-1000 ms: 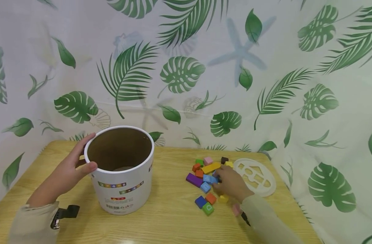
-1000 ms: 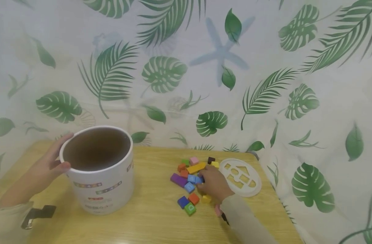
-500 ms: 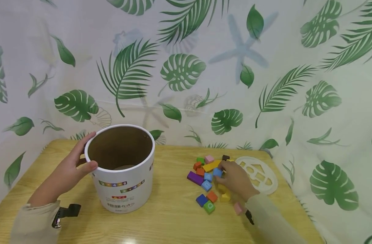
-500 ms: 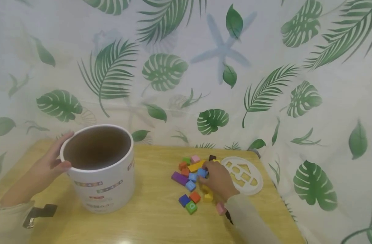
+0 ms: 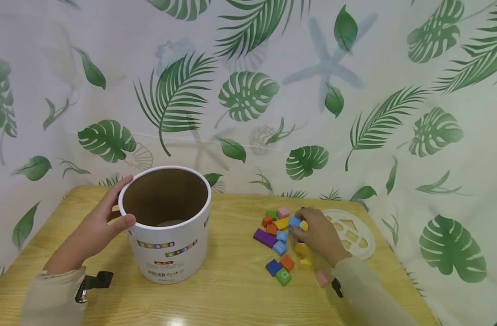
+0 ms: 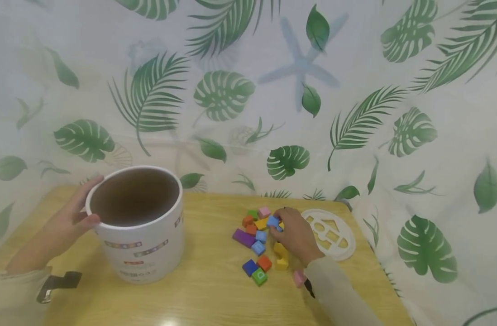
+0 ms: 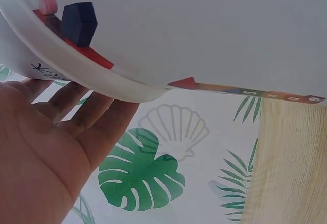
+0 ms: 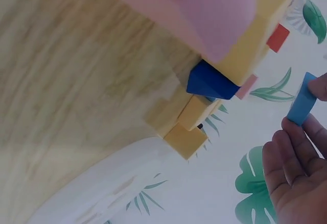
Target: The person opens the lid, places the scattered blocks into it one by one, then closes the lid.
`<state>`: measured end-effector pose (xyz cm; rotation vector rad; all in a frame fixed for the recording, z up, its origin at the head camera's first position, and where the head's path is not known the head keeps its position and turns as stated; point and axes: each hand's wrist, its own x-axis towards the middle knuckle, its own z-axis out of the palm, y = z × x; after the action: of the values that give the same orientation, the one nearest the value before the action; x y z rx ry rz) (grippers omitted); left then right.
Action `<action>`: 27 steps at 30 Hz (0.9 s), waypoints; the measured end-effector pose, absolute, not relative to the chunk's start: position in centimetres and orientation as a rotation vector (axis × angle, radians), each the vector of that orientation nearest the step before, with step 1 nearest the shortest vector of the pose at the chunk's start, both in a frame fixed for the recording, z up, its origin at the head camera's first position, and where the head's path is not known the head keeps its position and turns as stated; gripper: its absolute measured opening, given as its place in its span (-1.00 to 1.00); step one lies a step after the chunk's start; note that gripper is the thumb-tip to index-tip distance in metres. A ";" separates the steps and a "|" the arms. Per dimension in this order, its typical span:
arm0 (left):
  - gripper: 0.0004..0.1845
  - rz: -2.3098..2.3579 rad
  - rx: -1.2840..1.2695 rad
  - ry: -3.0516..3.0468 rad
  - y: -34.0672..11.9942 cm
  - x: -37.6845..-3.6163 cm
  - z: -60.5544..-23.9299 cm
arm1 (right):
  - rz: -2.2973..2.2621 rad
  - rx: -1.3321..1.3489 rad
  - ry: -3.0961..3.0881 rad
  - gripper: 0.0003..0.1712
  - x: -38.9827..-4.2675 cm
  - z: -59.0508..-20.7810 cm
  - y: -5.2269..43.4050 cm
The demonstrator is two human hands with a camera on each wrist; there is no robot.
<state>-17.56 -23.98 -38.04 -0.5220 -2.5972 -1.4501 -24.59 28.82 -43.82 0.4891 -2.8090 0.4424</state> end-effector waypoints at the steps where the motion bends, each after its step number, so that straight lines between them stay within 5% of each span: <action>1: -0.05 -1.447 -0.525 -2.596 -24.0 -17.6 -38.0 | 0.446 0.486 -2.808 -0.67 -24.5 -43.7 28.8; 27: -0.04 -1.451 -0.549 -2.582 -24.0 -17.8 -37.9 | 0.758 0.543 -2.492 -0.72 -23.4 -40.6 26.8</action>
<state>-17.79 -23.96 -37.91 -0.5488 -2.5822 -1.4511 -23.36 26.81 -40.64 0.5427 -2.4923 0.7584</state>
